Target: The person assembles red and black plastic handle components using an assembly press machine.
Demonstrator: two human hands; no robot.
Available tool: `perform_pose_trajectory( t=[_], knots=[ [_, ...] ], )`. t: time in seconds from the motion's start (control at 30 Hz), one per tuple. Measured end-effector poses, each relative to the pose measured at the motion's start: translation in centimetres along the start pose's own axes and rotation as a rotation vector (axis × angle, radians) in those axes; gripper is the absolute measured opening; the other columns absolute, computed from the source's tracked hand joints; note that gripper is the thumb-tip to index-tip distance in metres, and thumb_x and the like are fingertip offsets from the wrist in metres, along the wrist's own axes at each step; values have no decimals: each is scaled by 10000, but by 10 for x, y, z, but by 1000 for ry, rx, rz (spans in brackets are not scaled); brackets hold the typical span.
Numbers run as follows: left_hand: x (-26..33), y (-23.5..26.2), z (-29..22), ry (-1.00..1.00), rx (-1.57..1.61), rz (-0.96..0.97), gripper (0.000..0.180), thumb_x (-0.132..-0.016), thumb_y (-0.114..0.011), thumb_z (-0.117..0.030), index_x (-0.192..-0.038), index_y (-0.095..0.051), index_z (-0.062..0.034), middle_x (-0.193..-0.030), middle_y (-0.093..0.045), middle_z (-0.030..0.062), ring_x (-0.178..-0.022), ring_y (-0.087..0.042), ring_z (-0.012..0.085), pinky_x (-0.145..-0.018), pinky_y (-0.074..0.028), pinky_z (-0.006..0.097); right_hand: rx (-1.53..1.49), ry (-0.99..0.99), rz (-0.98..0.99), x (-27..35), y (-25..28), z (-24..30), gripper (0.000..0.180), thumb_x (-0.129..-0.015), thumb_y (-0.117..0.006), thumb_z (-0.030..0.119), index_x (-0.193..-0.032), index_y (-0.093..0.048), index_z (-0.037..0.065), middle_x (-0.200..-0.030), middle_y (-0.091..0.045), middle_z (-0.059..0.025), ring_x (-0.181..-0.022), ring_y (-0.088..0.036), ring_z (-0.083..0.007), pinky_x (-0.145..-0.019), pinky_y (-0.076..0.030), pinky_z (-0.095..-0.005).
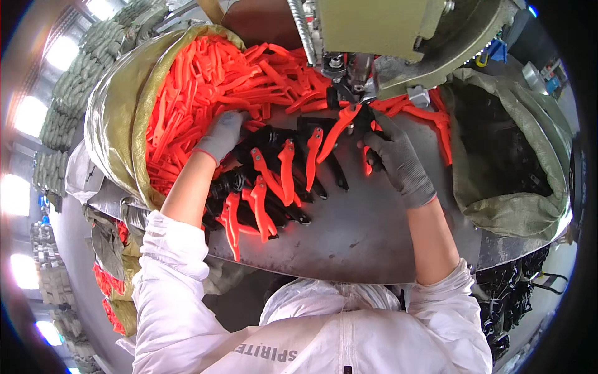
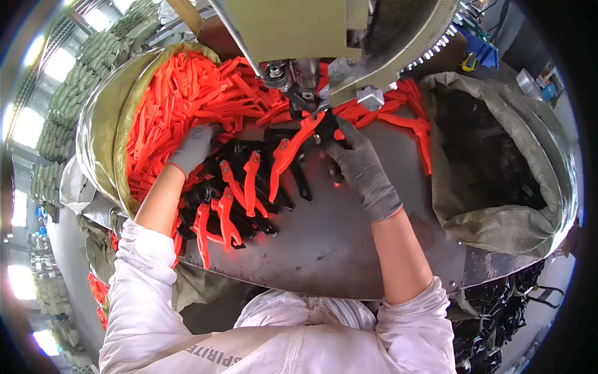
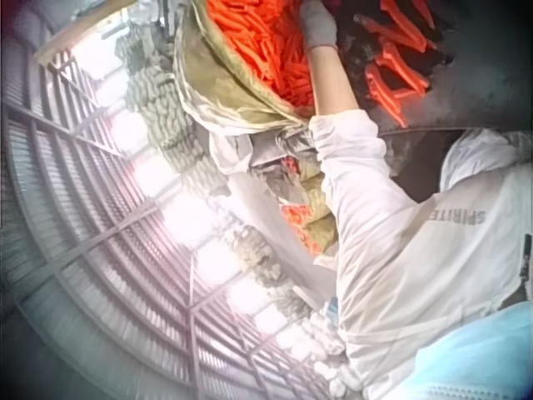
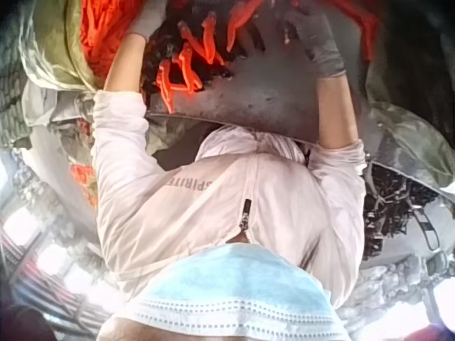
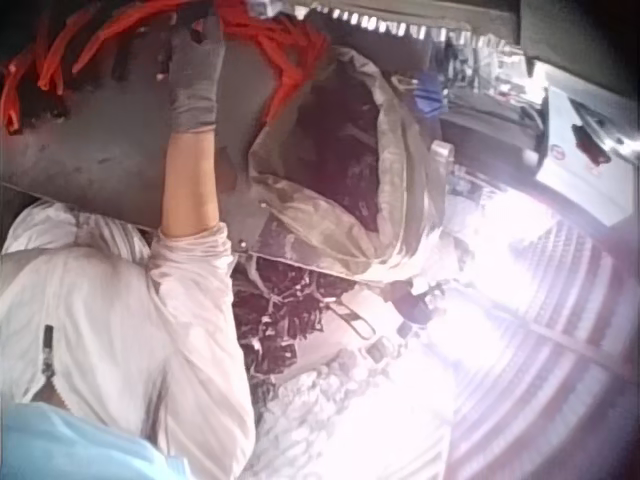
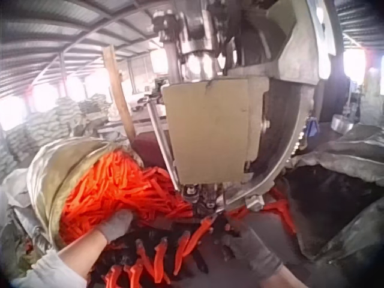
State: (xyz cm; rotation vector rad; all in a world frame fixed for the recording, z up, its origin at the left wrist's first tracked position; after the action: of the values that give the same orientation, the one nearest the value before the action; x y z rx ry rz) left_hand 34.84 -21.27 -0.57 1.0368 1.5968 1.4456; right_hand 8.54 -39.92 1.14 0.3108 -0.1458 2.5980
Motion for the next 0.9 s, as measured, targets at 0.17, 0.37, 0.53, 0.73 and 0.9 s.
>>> perform_pose_trajectory(
  t=[0.17,0.37,0.53,0.73,0.9],
  knots=[
    [3,52,-31,73,119,-266,366,-787,-670,-195,-1091,-572,-15,-1017,-622,222,-959,-599,382,-815,-485,438,81,-24,12,10,-1,-1,527,-844,-553,88,-1355,-423,66,-734,-577,-22,-532,-506,-69,-448,-411,-230],
    [8,91,-121,-88,429,-162,412,-783,-713,-269,-1040,-543,6,-906,-605,209,-861,-595,374,-761,-465,403,-47,-107,32,4,0,-27,526,-853,-547,93,-1359,-403,61,-723,-563,-9,-519,-486,-73,-456,-398,-222],
    [0,88,-199,-267,543,-67,343,-807,-693,-218,-1039,-547,-10,-816,-606,161,-747,-614,301,-700,-472,366,-71,-90,-10,4,-3,-33,402,-855,-556,96,-1254,-508,99,-723,-551,4,-522,-484,-71,-469,-398,-218],
    [-23,44,-243,-268,840,-80,299,-844,-645,-151,-1054,-535,32,-750,-575,149,-672,-581,255,-653,-459,354,753,198,73,17,11,2,265,-844,-552,107,-1099,-609,65,-870,-671,-101,-747,-655,-252,-649,-504,-379],
    [-12,9,-184,21,301,9,186,-891,-548,-133,-949,-515,41,-811,-616,204,-682,-642,307,-629,-491,390,1492,646,-750,37,198,75,340,-794,-470,36,-1099,-617,60,-1059,-626,-166,-985,-583,-344,-861,-467,-421]
  ],
)
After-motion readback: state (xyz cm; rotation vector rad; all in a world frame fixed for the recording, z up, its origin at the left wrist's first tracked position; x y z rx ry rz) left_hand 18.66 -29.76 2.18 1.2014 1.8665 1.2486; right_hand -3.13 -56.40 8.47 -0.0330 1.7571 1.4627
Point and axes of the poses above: each hand's wrist, its own x-axis away from the middle knuckle, its own y-axis out of the back of the hand, z = x × y, the point moved 9 cm from there along -x, towards the middle knuckle
